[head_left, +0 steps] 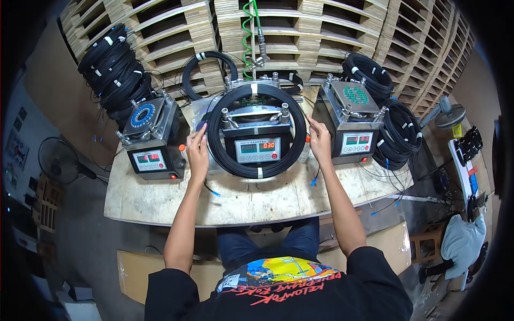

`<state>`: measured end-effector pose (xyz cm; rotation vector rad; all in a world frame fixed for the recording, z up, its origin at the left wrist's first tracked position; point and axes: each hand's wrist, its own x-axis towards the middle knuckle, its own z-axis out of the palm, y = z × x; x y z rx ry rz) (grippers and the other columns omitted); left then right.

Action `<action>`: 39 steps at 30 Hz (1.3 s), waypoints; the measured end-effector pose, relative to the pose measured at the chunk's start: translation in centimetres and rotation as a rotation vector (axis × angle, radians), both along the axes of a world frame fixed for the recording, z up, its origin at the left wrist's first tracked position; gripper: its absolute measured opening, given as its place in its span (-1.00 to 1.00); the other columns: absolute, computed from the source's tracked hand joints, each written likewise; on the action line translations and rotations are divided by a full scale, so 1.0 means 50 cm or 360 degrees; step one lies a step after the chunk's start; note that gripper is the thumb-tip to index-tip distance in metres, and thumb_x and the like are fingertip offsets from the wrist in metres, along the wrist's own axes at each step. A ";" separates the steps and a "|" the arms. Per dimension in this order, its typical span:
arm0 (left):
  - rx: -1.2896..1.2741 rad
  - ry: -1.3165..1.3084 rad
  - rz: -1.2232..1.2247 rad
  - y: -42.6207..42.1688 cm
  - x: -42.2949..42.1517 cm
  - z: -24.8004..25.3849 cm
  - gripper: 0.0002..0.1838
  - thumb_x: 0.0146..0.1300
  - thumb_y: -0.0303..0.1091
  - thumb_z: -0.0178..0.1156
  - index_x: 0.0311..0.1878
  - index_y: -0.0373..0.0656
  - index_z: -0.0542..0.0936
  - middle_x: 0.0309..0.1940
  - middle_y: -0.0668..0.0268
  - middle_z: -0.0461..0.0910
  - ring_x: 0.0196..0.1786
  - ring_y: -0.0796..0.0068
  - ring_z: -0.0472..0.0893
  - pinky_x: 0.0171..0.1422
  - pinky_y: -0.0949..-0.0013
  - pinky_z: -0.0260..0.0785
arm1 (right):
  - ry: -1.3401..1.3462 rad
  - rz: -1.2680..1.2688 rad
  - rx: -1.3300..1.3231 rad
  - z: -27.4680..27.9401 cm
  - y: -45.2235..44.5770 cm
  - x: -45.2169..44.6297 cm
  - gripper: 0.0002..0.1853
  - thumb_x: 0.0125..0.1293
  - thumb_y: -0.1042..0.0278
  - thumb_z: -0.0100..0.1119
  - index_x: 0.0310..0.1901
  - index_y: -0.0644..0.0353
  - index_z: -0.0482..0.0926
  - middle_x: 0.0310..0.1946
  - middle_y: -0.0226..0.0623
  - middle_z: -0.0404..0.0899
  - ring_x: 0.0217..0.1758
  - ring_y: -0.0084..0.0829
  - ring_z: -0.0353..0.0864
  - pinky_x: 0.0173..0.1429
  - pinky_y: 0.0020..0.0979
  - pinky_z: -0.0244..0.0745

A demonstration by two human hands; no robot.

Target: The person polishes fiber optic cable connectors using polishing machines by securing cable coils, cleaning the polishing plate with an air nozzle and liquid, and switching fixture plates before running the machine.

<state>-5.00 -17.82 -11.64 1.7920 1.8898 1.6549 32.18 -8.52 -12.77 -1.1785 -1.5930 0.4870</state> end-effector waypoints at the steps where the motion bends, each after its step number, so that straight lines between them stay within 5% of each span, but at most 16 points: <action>1: 0.0028 -0.0056 -0.0003 0.001 0.001 0.001 -0.63 0.55 -0.41 0.01 0.33 -0.12 0.59 0.09 0.05 0.61 0.05 0.25 0.60 0.19 0.28 0.42 | 0.0043 0.0024 -0.0012 0.000 -0.003 -0.006 -0.53 0.45 0.58 0.02 0.35 0.08 0.57 -0.36 -0.31 0.44 -0.28 -0.49 0.46 -0.10 -0.45 0.42; 2: 0.0036 0.0011 -0.0075 0.014 -0.016 -0.020 -0.62 0.57 -0.34 -0.01 0.35 -0.18 0.55 0.22 0.03 0.56 0.18 0.17 0.58 0.33 0.22 0.36 | 0.0083 0.0039 0.0019 -0.005 -0.007 -0.013 -0.59 0.46 0.57 0.02 0.30 0.17 0.56 -0.31 -0.27 0.50 -0.27 -0.49 0.47 -0.10 -0.43 0.44; 6: -0.0061 -0.0029 -0.0218 0.004 -0.002 0.008 -0.59 0.59 -0.27 -0.02 0.38 -0.24 0.40 0.25 0.02 0.56 0.31 0.12 0.55 0.43 0.21 0.29 | 0.0084 0.0040 0.0055 -0.003 0.004 -0.007 -0.67 0.47 0.55 0.03 0.21 0.24 0.54 -0.27 -0.24 0.54 -0.26 -0.51 0.49 -0.12 -0.42 0.45; 9: -0.0138 -0.0164 -0.0277 0.010 -0.023 0.014 -0.61 0.59 -0.30 -0.03 0.36 -0.25 0.42 0.25 0.01 0.57 0.32 0.11 0.55 0.43 0.20 0.29 | 0.0074 0.0111 0.0045 0.006 0.021 0.002 -0.80 0.47 0.49 0.10 0.07 0.27 0.56 -0.45 -0.21 0.54 -0.44 -0.52 0.49 -0.30 -0.43 0.42; 14: -0.0168 -0.0188 -0.0195 0.023 -0.041 0.024 -0.70 0.52 -0.45 -0.02 0.23 -0.31 0.46 0.10 -0.02 0.60 0.17 0.10 0.60 0.30 0.22 0.38 | -0.0031 0.0071 -0.0023 0.067 0.027 -0.001 -0.65 0.43 0.35 0.26 0.21 0.17 0.57 -0.57 -0.36 0.49 -0.54 -0.60 0.36 -0.39 -0.45 0.32; 17: 0.0042 0.0193 -0.0050 0.035 -0.042 0.052 -0.75 0.44 -0.53 0.02 0.14 -0.34 0.46 -0.02 0.00 0.59 0.01 0.10 0.62 0.19 0.17 0.42 | 0.0001 0.0230 0.0110 0.085 0.071 -0.007 -0.64 0.41 0.30 0.30 0.19 0.18 0.60 -0.59 -0.36 0.50 -0.56 -0.60 0.34 -0.39 -0.47 0.33; 19: -0.0235 -0.0305 -0.0118 0.047 -0.029 0.081 -0.77 0.39 -0.57 0.05 0.08 -0.34 0.45 -0.08 0.03 0.56 -0.07 0.08 0.61 0.12 0.14 0.42 | -0.0017 0.0267 0.0187 0.109 0.099 -0.013 -0.67 0.41 0.26 0.30 0.13 0.18 0.64 -0.61 -0.39 0.49 -0.59 -0.62 0.37 -0.44 -0.47 0.33; 21: -0.0327 -0.0340 -0.0079 0.060 -0.025 0.087 -0.81 0.44 -0.48 0.06 0.04 -0.34 0.45 -0.07 0.01 0.56 -0.06 0.05 0.60 0.11 0.12 0.42 | 0.0023 0.0389 -0.0221 0.131 0.120 -0.021 -0.71 0.45 0.23 0.27 0.09 0.19 0.66 -0.60 -0.42 0.51 -0.63 -0.63 0.41 -0.53 -0.46 0.33; 25: 0.0121 0.0128 -0.0022 0.091 -0.037 0.056 -0.78 0.53 -0.32 0.06 0.01 -0.32 0.46 -0.09 -0.03 0.57 -0.06 -0.09 0.58 0.08 0.06 0.40 | 0.0128 0.0432 -0.0272 0.125 0.129 -0.028 -0.77 0.56 0.24 0.12 -0.07 0.26 0.56 -0.61 -0.42 0.49 -0.69 -0.59 0.46 -0.65 -0.46 0.36; 30: -0.0166 0.0039 -0.0058 0.087 -0.037 0.036 -0.80 0.57 -0.35 -0.02 0.01 -0.30 0.46 -0.06 -0.09 0.60 -0.02 -0.17 0.60 0.10 0.05 0.41 | 0.0495 0.0612 -0.0416 0.089 0.128 0.009 -0.83 0.61 0.36 -0.04 -0.13 0.28 0.43 -0.48 -0.30 0.53 -0.64 -0.56 0.53 -0.65 -0.47 0.47; 33: -0.0266 -0.0151 -0.0091 0.076 -0.021 0.026 -0.77 0.58 -0.37 -0.06 0.12 -0.27 0.47 0.03 -0.09 0.63 0.07 -0.15 0.63 0.17 0.08 0.42 | 0.0185 0.0367 -0.0149 0.062 0.119 0.000 -0.86 0.53 0.45 0.03 -0.09 0.34 0.53 -0.36 -0.27 0.62 -0.39 -0.49 0.60 -0.21 -0.41 0.55; 34: -0.0205 -0.0153 -0.0082 0.068 -0.017 0.027 -0.72 0.59 -0.38 -0.09 0.21 -0.24 0.48 0.10 -0.10 0.63 0.14 -0.14 0.64 0.23 0.10 0.42 | 0.0167 0.0323 -0.0084 0.053 0.106 -0.005 -0.76 0.50 0.47 0.04 0.09 0.32 0.60 -0.25 -0.22 0.65 -0.21 -0.45 0.60 0.02 -0.39 0.49; 37: 0.0028 0.0144 -0.0158 0.041 -0.005 0.034 -0.56 0.59 -0.40 -0.12 0.47 -0.13 0.38 0.25 -0.10 0.58 0.29 -0.10 0.59 0.33 0.18 0.39 | 0.0076 0.0339 0.0207 0.027 0.088 -0.023 -0.62 0.51 0.45 0.03 0.30 0.22 0.57 -0.18 -0.16 0.64 -0.14 -0.38 0.60 0.10 -0.35 0.48; 39: -0.0231 0.0106 -0.0273 0.020 -0.018 0.029 -0.47 0.59 -0.44 -0.15 0.59 -0.04 0.25 0.37 -0.06 0.49 0.40 -0.05 0.51 0.39 0.20 0.35 | 0.0057 0.0364 -0.0033 0.020 0.072 -0.010 -0.56 0.53 0.44 0.00 0.40 0.14 0.51 -0.01 -0.12 0.66 0.03 -0.37 0.61 0.26 -0.35 0.43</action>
